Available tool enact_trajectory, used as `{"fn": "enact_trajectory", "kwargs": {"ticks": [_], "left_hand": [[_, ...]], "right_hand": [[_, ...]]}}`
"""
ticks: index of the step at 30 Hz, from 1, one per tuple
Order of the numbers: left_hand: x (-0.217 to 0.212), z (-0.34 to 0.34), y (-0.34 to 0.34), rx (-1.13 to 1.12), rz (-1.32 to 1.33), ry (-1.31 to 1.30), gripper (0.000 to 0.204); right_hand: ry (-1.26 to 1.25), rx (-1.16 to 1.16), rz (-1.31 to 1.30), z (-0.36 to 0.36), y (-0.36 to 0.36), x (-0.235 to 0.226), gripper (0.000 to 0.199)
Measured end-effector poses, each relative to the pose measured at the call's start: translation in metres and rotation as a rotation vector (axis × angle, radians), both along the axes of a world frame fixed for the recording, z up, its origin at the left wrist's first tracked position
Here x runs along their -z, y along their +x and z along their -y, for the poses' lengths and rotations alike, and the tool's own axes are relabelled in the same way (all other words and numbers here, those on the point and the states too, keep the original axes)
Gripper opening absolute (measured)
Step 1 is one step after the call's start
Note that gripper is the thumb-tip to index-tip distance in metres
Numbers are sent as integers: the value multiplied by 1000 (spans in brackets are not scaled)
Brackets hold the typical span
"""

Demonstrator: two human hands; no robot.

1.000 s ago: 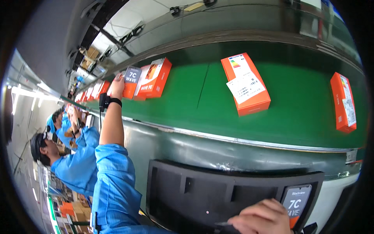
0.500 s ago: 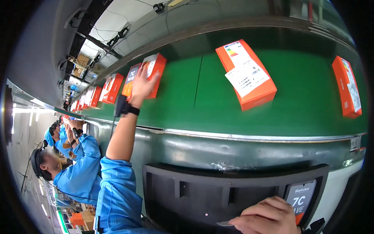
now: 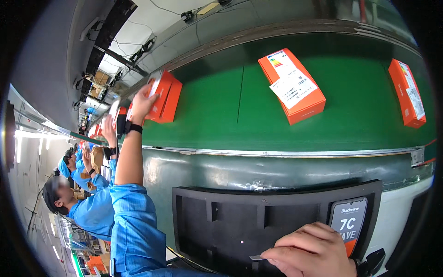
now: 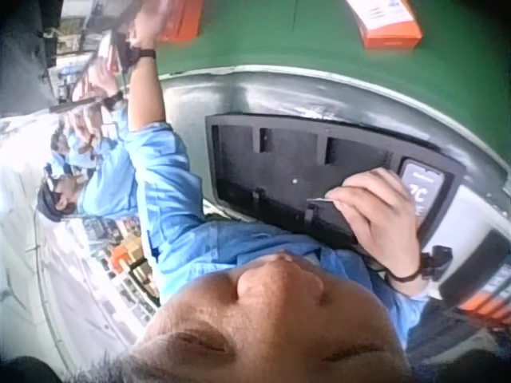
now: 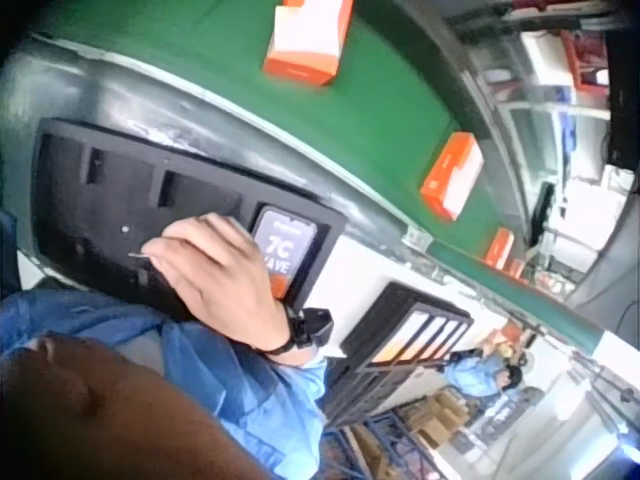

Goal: Applying labels and organizing smartphones into foam trays on an assembly line.

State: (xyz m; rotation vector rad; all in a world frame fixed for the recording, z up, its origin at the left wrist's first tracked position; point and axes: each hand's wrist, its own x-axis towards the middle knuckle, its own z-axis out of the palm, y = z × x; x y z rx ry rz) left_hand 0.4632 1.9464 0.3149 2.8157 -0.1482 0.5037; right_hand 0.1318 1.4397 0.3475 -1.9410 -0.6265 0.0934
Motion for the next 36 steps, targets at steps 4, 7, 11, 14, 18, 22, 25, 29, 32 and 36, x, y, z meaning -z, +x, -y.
{"fn": "enact_trajectory", "kwargs": {"ticks": [4, 7, 11, 14, 18, 22, 25, 29, 32, 36], "left_hand": [[26, -33, 10, -92, -56, -80, 62], [34, -32, 17, -22, -6, 31, 63], [45, -18, 26, -178, -97, 194, 65], [59, -19, 32, -178, -143, 137, 69], [86, -28, 28, -152, -119, 79, 74], [89, -22, 24, -193, -83, 128, 73], [67, -21, 18, -63, -199, -399, 72], [38, -36, -1, 68, -498, -1660, 45], [29, -28, -24, -165, -267, -1420, 38], [11, 38, -96, -53, -63, -1089, 36]], "right_hand": [[43, 12, -19, -6, 1, 0, 9], [43, -10, -35, -13, 2, 1, 10], [23, -5, -32, -21, 5, 5, 10], [-13, 49, -27, -33, 4, 11, 10], [-77, 65, -16, -41, 1, 15, 15], [-91, 31, -3, -48, 0, 15, 13], [-102, 9, 50, -54, -1, 14, 11], [-26, -15, 117, -61, 2, 20, 7], [-24, 21, 68, -65, 3, 30, 8], [126, 207, -114, -71, 7, 47, 9]]}}
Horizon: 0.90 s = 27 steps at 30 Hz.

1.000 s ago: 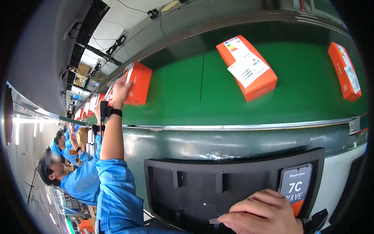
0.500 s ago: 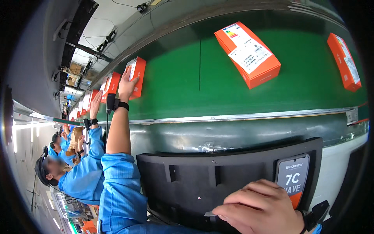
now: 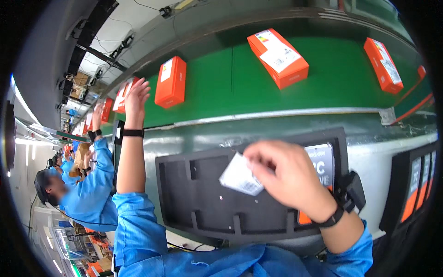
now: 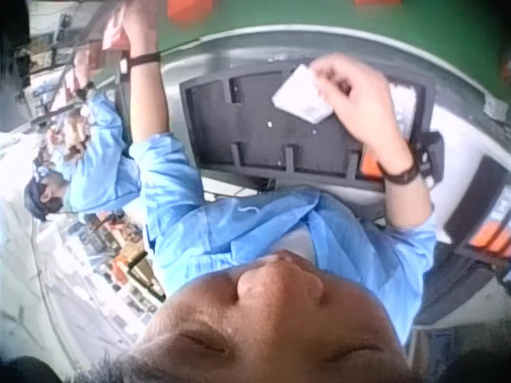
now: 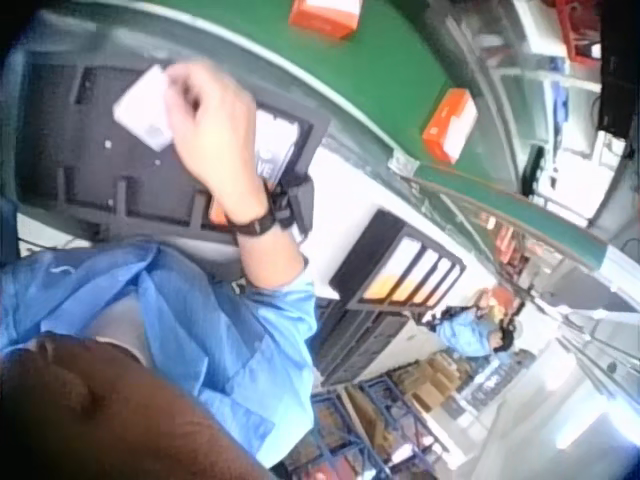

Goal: Applying labels and organizing smartphones into foam trays on an assembly line.

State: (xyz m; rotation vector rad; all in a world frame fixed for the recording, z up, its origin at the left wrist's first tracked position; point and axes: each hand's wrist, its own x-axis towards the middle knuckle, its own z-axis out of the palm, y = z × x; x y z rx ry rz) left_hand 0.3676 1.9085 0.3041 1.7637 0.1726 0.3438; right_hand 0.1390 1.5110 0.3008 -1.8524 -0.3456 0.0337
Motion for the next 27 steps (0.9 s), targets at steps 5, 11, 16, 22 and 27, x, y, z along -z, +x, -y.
{"fn": "enact_trajectory", "kwargs": {"ticks": [5, 11, 16, 22, 27], "left_hand": [[-4, 133, -160, 952, -263, -87, 44], [7, 147, -151, 662, -145, -69, 23], [4, 45, -25, 100, 108, 17, 42], [29, -14, 27, -50, -132, 207, 58], [2, 58, -70, 390, 77, -245, 40]], "right_hand": [[387, 147, -130, -16, 19, 21, 12], [318, 226, -85, -29, 32, 29, 15], [267, 291, 38, -22, 51, 26, 18], [232, 382, 81, -20, 59, 21, 18], [396, 423, 155, -10, 65, 17, 19]]}}
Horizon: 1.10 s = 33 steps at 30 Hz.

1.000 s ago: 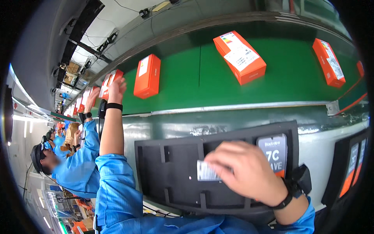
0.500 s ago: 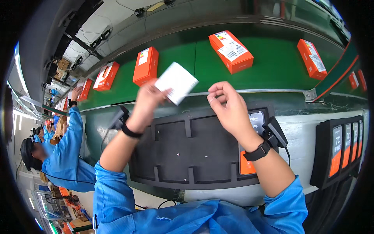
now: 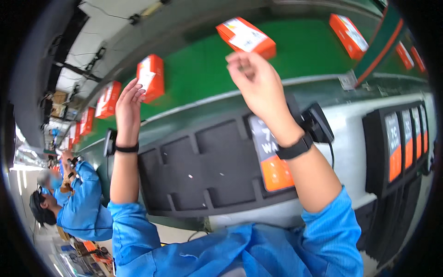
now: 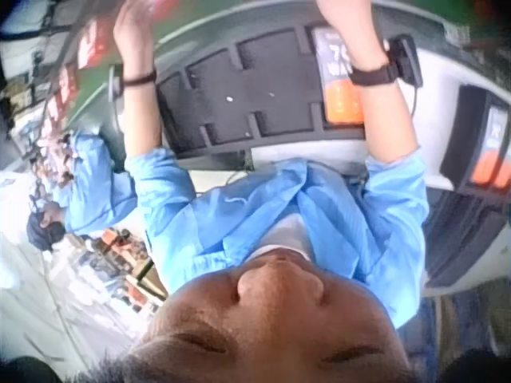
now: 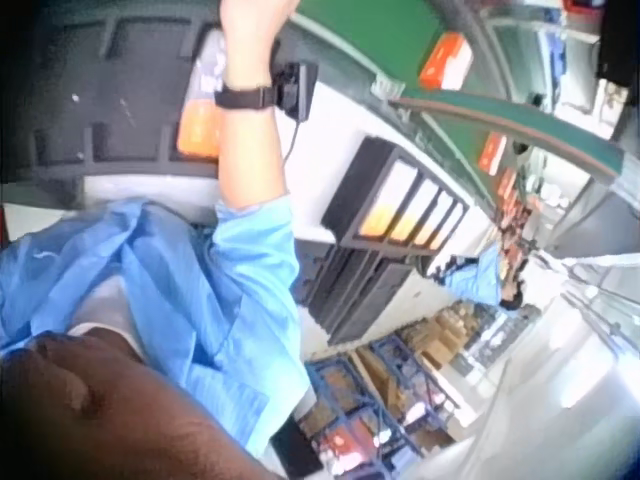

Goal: Applying labels and organizing smartphones into foam trays on an assembly line.

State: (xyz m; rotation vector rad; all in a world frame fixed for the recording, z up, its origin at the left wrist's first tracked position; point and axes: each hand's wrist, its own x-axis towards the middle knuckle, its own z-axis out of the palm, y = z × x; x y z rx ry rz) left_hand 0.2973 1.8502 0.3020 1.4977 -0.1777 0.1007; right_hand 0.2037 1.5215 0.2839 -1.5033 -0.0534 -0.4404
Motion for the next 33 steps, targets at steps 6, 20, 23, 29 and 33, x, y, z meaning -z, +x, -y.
{"fn": "enact_trajectory", "kwargs": {"ticks": [6, 20, 23, 29, 33], "left_hand": [[-6, 105, -188, 882, -747, -74, 58], [23, 172, -208, 670, -612, -199, 33], [-5, 102, -208, 520, -517, -254, 35], [-22, -61, -151, -84, -385, -286, 40], [8, -170, -111, -442, -209, -311, 35]], "right_hand": [[75, 20, 112, 1, -15, -13, 18], [86, 87, 174, 28, -56, -40, 14], [-432, 47, 45, 33, -90, -33, 13], [-1317, -150, -47, 22, -131, -35, 61], [-1385, -302, -205, 13, -122, -48, 53]]}}
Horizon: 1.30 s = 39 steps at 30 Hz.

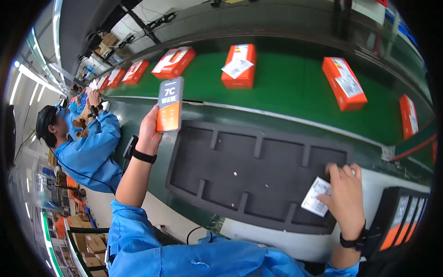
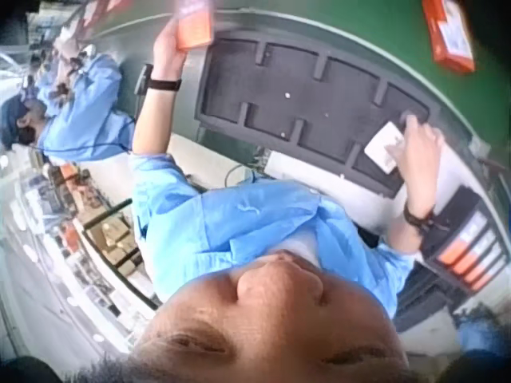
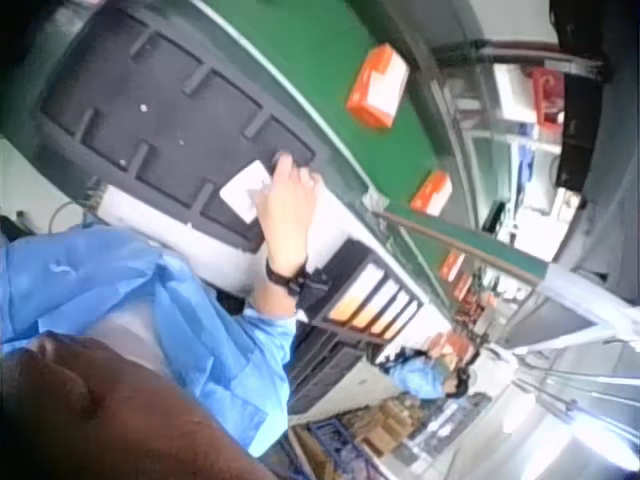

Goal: Applying labels and organizing smartphones into foam trays on an assembly line.

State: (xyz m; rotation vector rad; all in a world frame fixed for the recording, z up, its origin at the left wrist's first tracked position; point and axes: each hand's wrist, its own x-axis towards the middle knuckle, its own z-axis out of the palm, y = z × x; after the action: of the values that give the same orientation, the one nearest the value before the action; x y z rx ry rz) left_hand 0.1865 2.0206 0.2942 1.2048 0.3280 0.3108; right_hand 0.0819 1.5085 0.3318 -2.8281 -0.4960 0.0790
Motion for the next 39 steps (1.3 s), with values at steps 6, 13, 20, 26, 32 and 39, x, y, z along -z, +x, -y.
{"fn": "enact_trajectory", "kwargs": {"ticks": [6, 13, 20, 26, 32, 39], "left_hand": [[23, -159, 98, -359, 20, 141, 27], [3, -252, 248, -461, -100, 1164, 27], [11, -269, 348, -424, -85, 1492, 26], [29, -273, 360, -384, -60, 1581, 37], [52, -215, 357, 16, 140, 1480, 52], [36, -100, 299, 237, -118, 1861, 80]], "right_hand": [[914, -58, -323, -14, 26, 16, 17], [891, 253, -307, -48, 53, 49, 15], [739, 319, -363, -60, 49, 49, 23], [736, 315, -531, -74, 68, 26, 9], [733, 336, -448, -85, 58, 40, 19], [795, 309, -370, -97, 56, 51, 27]]}}
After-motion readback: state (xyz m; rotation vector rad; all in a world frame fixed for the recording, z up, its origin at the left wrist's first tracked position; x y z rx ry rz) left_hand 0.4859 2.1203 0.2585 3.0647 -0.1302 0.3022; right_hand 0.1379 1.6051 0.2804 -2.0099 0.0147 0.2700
